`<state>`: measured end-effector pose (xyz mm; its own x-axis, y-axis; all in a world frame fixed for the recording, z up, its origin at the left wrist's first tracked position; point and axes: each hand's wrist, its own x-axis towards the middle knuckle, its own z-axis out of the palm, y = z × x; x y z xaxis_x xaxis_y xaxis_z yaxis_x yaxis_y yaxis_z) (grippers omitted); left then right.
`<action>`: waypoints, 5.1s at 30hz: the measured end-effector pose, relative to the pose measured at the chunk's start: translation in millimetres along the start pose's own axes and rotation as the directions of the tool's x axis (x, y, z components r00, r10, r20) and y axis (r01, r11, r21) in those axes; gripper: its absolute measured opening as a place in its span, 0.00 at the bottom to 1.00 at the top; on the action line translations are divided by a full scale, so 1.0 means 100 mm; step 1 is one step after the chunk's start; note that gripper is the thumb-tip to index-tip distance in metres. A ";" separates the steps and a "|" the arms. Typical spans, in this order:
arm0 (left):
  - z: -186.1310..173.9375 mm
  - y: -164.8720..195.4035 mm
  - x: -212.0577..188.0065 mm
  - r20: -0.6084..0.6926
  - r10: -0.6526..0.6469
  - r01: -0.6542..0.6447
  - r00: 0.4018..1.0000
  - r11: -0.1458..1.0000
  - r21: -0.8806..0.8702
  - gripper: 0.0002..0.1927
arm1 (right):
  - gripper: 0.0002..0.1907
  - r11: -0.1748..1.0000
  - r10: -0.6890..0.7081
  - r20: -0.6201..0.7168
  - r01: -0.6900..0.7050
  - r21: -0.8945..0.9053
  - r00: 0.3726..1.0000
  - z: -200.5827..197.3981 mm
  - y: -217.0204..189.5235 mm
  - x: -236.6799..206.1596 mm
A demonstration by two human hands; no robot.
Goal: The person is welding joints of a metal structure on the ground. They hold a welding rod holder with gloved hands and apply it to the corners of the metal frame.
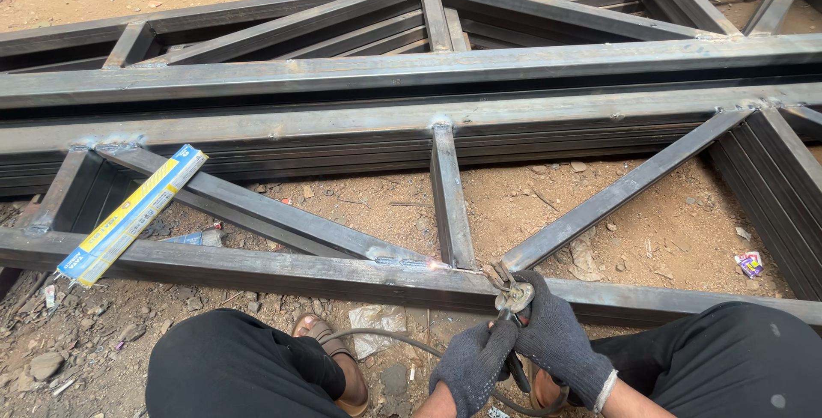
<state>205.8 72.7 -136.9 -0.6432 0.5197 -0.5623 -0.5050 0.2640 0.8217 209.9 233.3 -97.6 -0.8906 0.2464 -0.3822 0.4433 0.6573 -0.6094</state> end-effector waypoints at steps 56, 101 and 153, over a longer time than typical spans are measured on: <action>-0.08 -0.23 0.07 0.003 0.022 -0.022 1.000 1.000 0.006 0.28 | 0.48 0.999 -0.023 -0.028 0.024 0.031 0.999 0.14 0.03 -0.01; 0.09 -0.03 -0.06 -0.046 -0.048 0.036 0.998 0.972 -0.231 0.32 | 0.37 0.740 0.086 -0.114 0.013 0.672 0.990 0.12 0.49 0.23; 0.01 0.03 0.05 0.015 0.038 -0.038 0.999 0.999 -0.019 0.31 | 0.47 0.996 0.059 -0.083 -0.053 0.067 0.995 -0.04 0.02 -0.01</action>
<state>201.5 77.1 -137.2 -0.6530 0.5417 -0.5292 -0.4915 0.2285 0.8404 211.0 237.2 -95.9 -0.8683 0.3430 -0.3582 0.4960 0.5937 -0.6336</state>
